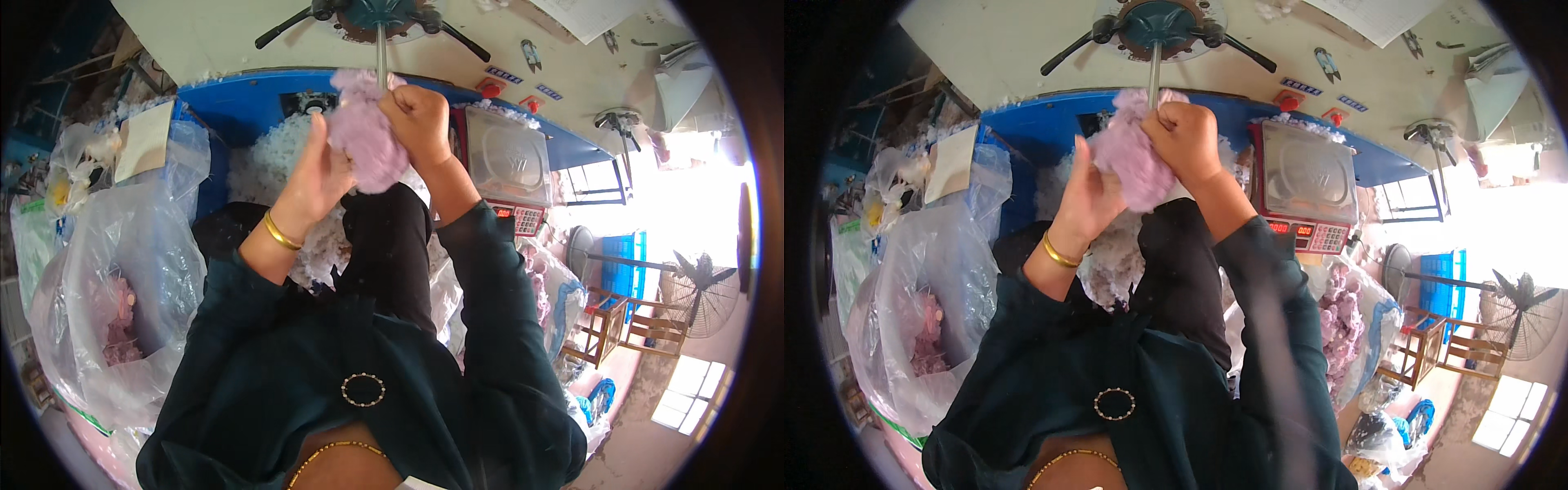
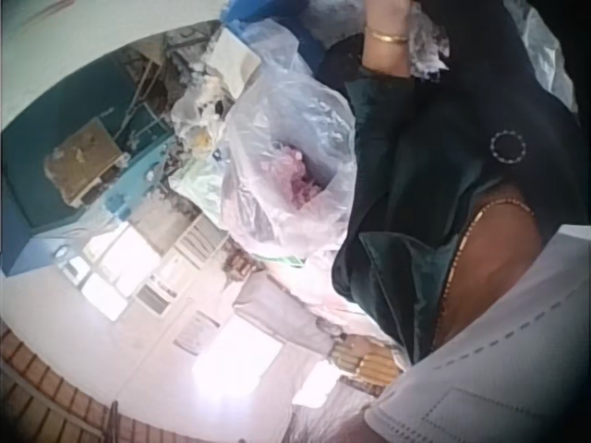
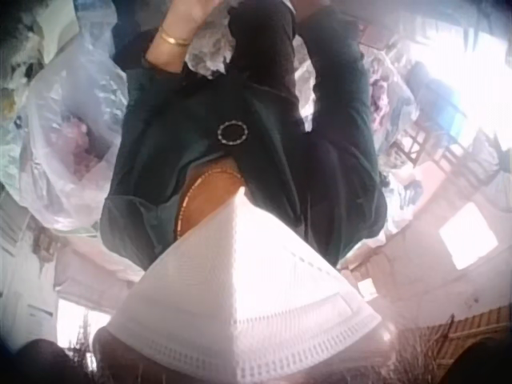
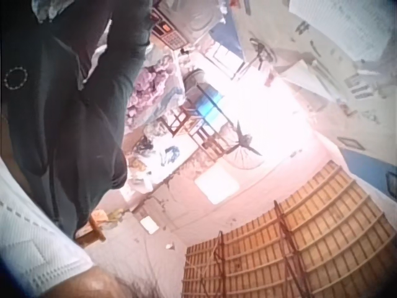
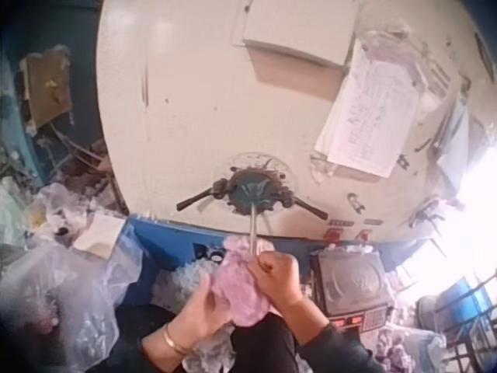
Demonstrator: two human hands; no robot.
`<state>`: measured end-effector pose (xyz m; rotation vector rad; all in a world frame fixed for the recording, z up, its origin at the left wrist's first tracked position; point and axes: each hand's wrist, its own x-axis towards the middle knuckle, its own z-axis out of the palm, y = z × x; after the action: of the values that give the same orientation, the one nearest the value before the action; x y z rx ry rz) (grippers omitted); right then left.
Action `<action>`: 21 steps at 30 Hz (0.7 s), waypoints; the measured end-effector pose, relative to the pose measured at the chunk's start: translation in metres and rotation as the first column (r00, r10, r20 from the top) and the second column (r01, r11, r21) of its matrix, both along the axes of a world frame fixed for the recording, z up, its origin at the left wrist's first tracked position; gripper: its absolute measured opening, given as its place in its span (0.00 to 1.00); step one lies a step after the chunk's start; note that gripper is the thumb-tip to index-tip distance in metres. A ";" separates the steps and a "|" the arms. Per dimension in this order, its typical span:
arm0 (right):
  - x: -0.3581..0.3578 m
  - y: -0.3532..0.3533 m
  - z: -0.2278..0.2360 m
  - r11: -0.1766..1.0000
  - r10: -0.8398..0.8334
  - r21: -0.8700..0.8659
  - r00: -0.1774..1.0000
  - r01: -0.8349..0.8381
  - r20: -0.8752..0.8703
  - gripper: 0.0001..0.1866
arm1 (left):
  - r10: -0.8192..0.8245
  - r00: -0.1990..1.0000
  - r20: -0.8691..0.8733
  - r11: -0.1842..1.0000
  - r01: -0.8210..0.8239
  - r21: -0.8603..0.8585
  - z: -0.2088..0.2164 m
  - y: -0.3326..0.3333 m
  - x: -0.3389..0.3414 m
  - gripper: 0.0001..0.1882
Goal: The person repeatedly takes pink fluffy toy bodies from a plastic bag, inserts them into a vertical stuffing machine, and pulls the white fluffy filling through the toys. After each toy is filled, the person removes it and places it on a digital scale, then repeats the process with the next toy.
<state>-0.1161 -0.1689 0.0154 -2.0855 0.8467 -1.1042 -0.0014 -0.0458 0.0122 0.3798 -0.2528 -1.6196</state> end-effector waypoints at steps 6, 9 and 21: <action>-0.018 -0.002 -0.015 0.884 0.223 0.330 0.918 -0.332 0.327 0.15 | 0.124 0.810 0.574 0.992 -0.111 -0.059 -0.039 -0.014 -0.003 0.09; -0.001 -0.014 -0.026 0.905 0.097 0.351 0.919 -0.242 0.383 0.13 | 0.503 0.337 0.796 0.863 -0.236 -0.446 -0.033 -0.039 -0.005 0.12; -0.009 0.018 0.006 0.997 0.042 0.067 0.997 -0.047 0.069 0.13 | 0.262 0.575 0.775 0.959 -0.063 -0.277 -0.025 -0.006 0.003 0.18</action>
<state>-0.1246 -0.1510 0.0211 -1.9902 0.7906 -1.1010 0.0014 -0.0516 -0.0131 0.9404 -1.0645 -1.1081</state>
